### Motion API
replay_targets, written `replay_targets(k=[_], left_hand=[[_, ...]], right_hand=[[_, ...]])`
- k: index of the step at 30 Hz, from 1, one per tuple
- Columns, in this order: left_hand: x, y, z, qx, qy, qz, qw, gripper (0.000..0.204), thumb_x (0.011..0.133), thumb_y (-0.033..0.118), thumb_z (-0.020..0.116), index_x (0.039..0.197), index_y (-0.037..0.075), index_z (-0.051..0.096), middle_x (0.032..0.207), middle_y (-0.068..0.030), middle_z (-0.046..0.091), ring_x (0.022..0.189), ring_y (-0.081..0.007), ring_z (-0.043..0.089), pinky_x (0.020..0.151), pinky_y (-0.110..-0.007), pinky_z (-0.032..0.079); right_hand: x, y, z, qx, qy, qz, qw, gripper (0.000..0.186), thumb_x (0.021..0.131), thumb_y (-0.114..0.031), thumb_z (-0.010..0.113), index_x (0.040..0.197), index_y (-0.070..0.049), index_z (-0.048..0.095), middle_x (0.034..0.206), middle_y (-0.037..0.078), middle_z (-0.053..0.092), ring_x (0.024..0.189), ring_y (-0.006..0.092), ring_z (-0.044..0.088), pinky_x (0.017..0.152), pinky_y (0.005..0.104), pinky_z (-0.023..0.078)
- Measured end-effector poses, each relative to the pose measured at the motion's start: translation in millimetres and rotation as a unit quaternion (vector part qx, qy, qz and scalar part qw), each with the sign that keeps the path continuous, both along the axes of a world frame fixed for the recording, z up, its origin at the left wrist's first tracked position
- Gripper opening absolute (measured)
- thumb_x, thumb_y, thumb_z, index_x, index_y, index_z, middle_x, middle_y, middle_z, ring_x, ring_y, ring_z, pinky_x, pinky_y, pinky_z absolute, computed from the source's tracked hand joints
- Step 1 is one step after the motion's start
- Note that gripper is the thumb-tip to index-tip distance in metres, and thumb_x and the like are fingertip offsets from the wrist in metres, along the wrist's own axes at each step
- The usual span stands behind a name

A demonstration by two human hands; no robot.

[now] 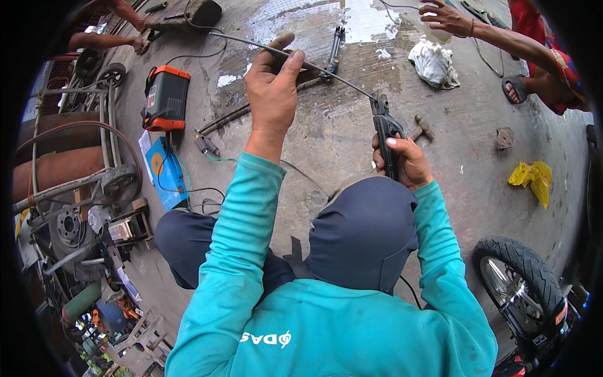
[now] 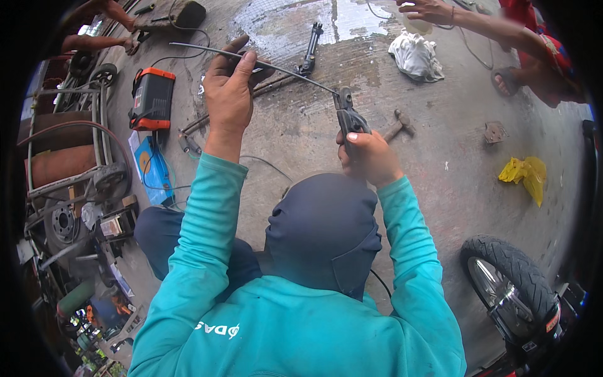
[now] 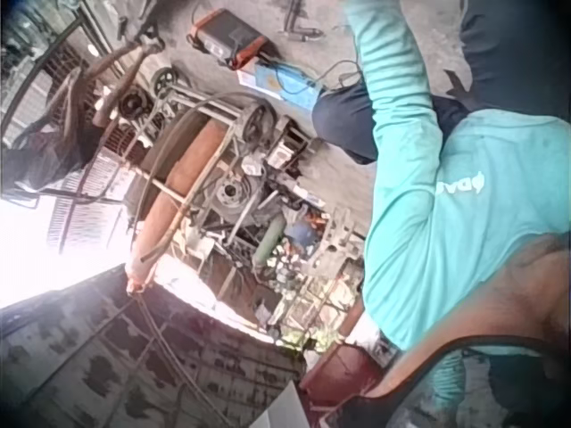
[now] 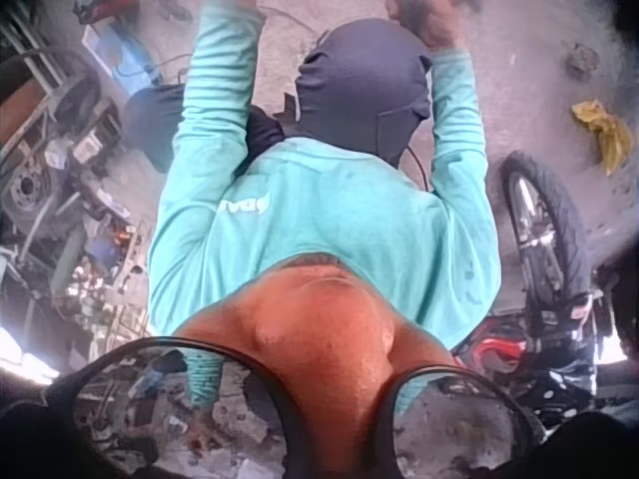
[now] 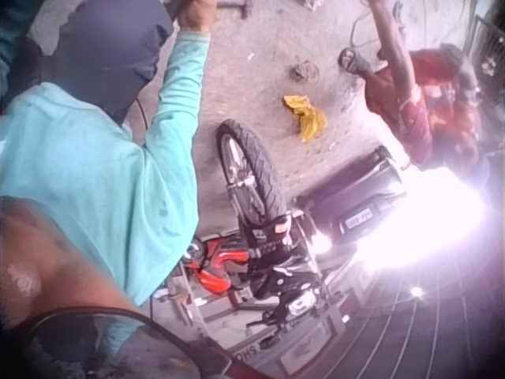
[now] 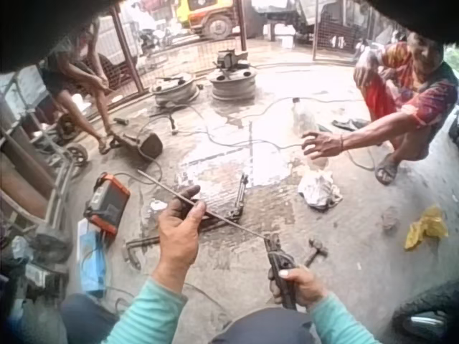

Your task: The person welds a metal rod to a metal part using a welding torch, then uses a hammer to tap the weld area. Another person pours water from a bottle onto the hot weld to cool it. The process is repeated with additional welding and hammering.

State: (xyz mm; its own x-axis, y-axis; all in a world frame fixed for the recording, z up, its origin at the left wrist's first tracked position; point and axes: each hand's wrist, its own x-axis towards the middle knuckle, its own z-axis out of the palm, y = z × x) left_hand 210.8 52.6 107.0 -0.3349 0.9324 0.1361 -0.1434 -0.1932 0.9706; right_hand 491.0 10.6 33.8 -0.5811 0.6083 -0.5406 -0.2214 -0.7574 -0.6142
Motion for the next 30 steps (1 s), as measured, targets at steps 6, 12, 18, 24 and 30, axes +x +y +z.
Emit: replay_targets(k=[6,12,18,24,30], left_hand=[[13.0,1.0,-4.9,-0.006,-0.012,-0.003,1.0,0.037,0.1,0.01,0.067,0.133,-0.003,0.058,0.105,-0.0097,0.066,0.094,-0.0173,0.069,0.085,-0.035,0.064],[10.1,-7.7,-19.4,-0.016,-0.034,0.023,0.999,0.036,0.099,0.007,0.067,0.133,-0.003,0.059,0.106,-0.0104,0.067,0.095,-0.0198,0.069,0.084,-0.037,0.063],[-4.9,-19.2,-61.3,-0.059,-0.303,-0.009,0.951,0.027,0.101,0.015,0.066,0.123,-0.001,0.062,0.099,-0.012,0.068,0.083,-0.0244,0.072,0.074,-0.038,0.064],[-103.6,-31.9,-189.8,-0.216,-0.207,0.247,0.921,0.019,0.101,0.015,0.065,0.108,-0.002,0.062,0.086,-0.0104,0.066,0.068,-0.0222,0.068,0.055,-0.034,0.058],[-227.7,-31.3,-275.5,-0.392,-0.174,0.454,0.781,0.032,0.096,0.021,0.073,0.082,-0.007,0.067,0.071,-0.0155,0.071,0.052,-0.0239,0.066,0.043,-0.039,0.049]], right_hand=[[9.2,3.5,-0.8,0.013,-0.007,0.001,1.0,0.043,0.086,-0.038,0.068,0.109,-0.002,0.065,0.073,0.008,0.063,0.058,0.018,0.059,0.054,0.0321,0.048],[18.7,0.5,-23.9,0.039,0.007,0.047,0.998,0.053,0.098,-0.048,0.056,0.121,-0.001,0.06,0.086,0.008,0.066,0.079,0.0191,0.065,0.076,0.0323,0.053],[20.9,-17.8,-23.5,0.098,0.089,-0.007,0.991,0.078,0.097,-0.064,0.057,0.139,0.001,0.046,0.096,0.01,0.058,0.081,0.0215,0.061,0.071,0.0336,0.052],[19.5,-14.1,3.3,0.085,0.015,-0.11,0.99,0.092,0.096,-0.079,0.042,0.14,0.001,0.046,0.088,0.01,0.056,0.074,0.0202,0.059,0.065,0.0325,0.051],[47.0,-34.2,3.7,0.117,0.03,-0.131,0.984,0.087,0.099,-0.076,0.037,0.14,0.0,0.048,0.086,0.012,0.057,0.07,0.0221,0.06,0.064,0.0364,0.053]])
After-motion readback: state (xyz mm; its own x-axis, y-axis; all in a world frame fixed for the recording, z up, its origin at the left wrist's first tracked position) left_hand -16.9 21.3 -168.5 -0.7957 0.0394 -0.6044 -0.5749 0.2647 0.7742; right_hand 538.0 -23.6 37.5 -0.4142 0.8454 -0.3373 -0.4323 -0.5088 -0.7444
